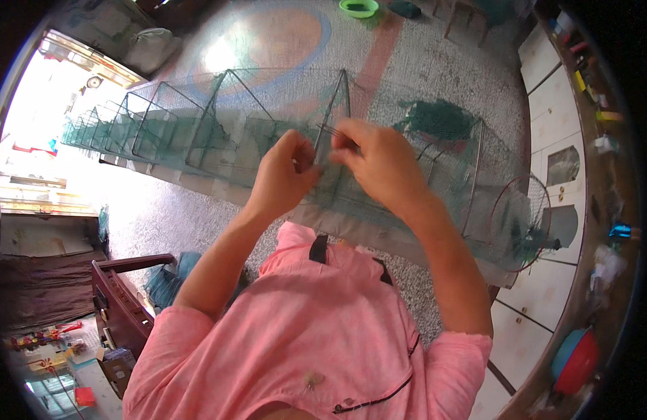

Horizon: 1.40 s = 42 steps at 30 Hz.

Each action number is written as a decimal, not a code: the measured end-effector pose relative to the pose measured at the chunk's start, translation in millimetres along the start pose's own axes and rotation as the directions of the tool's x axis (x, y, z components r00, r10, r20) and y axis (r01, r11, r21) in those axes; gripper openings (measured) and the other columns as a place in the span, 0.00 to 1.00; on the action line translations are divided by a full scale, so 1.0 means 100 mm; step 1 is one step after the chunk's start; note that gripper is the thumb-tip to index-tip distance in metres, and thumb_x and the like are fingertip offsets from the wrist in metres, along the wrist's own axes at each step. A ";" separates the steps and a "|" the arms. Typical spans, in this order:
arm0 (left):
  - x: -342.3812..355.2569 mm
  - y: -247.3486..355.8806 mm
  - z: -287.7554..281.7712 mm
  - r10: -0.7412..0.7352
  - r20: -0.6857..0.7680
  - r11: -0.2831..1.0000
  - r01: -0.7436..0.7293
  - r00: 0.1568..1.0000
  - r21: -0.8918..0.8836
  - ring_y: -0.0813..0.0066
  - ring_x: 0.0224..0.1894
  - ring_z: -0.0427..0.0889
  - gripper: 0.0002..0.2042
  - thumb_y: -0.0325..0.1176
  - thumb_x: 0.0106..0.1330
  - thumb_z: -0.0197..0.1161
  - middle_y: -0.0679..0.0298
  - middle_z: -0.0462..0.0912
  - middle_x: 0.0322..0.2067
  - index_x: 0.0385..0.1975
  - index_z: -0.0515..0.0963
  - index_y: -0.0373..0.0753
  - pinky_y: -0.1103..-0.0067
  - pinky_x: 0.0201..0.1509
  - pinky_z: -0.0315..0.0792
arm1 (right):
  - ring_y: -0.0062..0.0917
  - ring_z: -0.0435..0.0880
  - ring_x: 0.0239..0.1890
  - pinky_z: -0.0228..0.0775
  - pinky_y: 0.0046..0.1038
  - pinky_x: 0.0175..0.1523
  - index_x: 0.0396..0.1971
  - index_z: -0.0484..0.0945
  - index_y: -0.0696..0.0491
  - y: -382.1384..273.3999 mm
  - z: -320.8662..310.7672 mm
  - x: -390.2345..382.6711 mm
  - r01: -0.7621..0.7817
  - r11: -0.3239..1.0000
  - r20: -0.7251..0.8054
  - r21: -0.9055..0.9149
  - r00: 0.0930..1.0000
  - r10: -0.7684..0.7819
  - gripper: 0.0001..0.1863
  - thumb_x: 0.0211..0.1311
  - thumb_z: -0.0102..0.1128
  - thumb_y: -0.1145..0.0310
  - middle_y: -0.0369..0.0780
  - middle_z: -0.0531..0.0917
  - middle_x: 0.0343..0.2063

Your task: The person threads a thin line through the mesh of a large collapsible green fishing net using a small needle-like tool, tying several knots to secure or repair the structure.

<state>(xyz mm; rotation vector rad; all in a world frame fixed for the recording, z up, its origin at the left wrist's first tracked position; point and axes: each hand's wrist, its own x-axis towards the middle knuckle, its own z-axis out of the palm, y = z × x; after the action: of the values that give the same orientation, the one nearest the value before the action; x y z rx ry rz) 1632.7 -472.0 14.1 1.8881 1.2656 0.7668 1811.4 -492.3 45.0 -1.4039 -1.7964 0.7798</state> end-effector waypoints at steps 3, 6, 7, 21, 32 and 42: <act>0.00 0.01 0.00 -0.018 0.049 0.994 0.023 0.999 -0.107 0.79 0.24 0.69 0.09 0.24 0.55 0.59 0.65 0.72 0.23 0.34 0.68 0.35 0.81 0.29 0.66 | 0.19 0.72 0.23 0.65 0.23 0.30 0.26 0.71 0.59 -0.03 0.17 0.18 0.053 0.999 -0.057 0.013 0.997 -0.052 0.08 0.49 0.63 0.75 0.37 0.76 0.20; -0.06 -0.02 -0.03 -0.064 0.069 0.972 0.078 0.996 -0.222 0.83 0.26 0.68 0.08 0.24 0.57 0.58 0.66 0.73 0.26 0.35 0.69 0.34 0.83 0.30 0.66 | 0.20 0.73 0.23 0.66 0.23 0.30 0.25 0.71 0.59 -0.03 0.29 0.24 0.032 0.998 -0.050 0.045 0.998 -0.030 0.08 0.49 0.63 0.75 0.38 0.76 0.20; -0.08 0.05 -0.07 -0.093 0.092 0.964 0.113 0.991 -0.242 0.84 0.26 0.68 0.07 0.25 0.59 0.57 0.66 0.73 0.26 0.35 0.69 0.34 0.84 0.31 0.65 | 0.21 0.74 0.23 0.66 0.24 0.30 0.25 0.72 0.58 -0.02 0.31 0.24 0.032 0.998 -0.046 0.057 0.998 -0.030 0.08 0.49 0.62 0.75 0.38 0.76 0.21; 0.07 -0.21 -0.49 -0.152 0.574 0.721 0.488 0.804 -0.492 0.90 0.22 0.69 0.08 0.28 0.59 0.62 0.73 0.75 0.25 0.35 0.74 0.36 0.89 0.21 0.62 | 0.35 0.76 0.29 0.67 0.33 0.34 0.31 0.75 0.53 -0.26 0.11 -0.39 -0.035 0.999 -0.011 -0.005 0.999 0.035 0.06 0.52 0.60 0.72 0.39 0.76 0.25; -0.01 -0.34 -0.34 0.054 0.390 0.944 0.081 0.919 -0.321 0.91 0.28 0.68 0.07 0.21 0.59 0.57 0.70 0.73 0.29 0.35 0.70 0.36 0.89 0.28 0.63 | 0.27 0.75 0.30 0.68 0.25 0.34 0.29 0.79 0.53 -0.01 0.40 -0.41 -0.168 0.980 -0.028 0.109 0.985 0.172 0.07 0.48 0.64 0.76 0.36 0.73 0.24; -0.13 -0.37 -0.52 -0.175 0.457 0.474 0.481 0.872 -0.737 0.86 0.22 0.65 0.12 0.24 0.64 0.48 0.63 0.73 0.33 0.47 0.63 0.35 0.86 0.23 0.61 | 0.29 0.75 0.32 0.66 0.28 0.34 0.26 0.76 0.53 -0.16 0.72 -0.22 0.210 0.969 -0.207 -0.134 0.950 -0.234 0.08 0.46 0.66 0.73 0.38 0.72 0.29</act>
<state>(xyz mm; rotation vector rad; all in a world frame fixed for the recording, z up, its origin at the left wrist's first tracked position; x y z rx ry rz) 1568.4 -462.8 12.0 0.8579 0.7686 0.6355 1746.8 -519.9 14.0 -1.2735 -1.8038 0.3946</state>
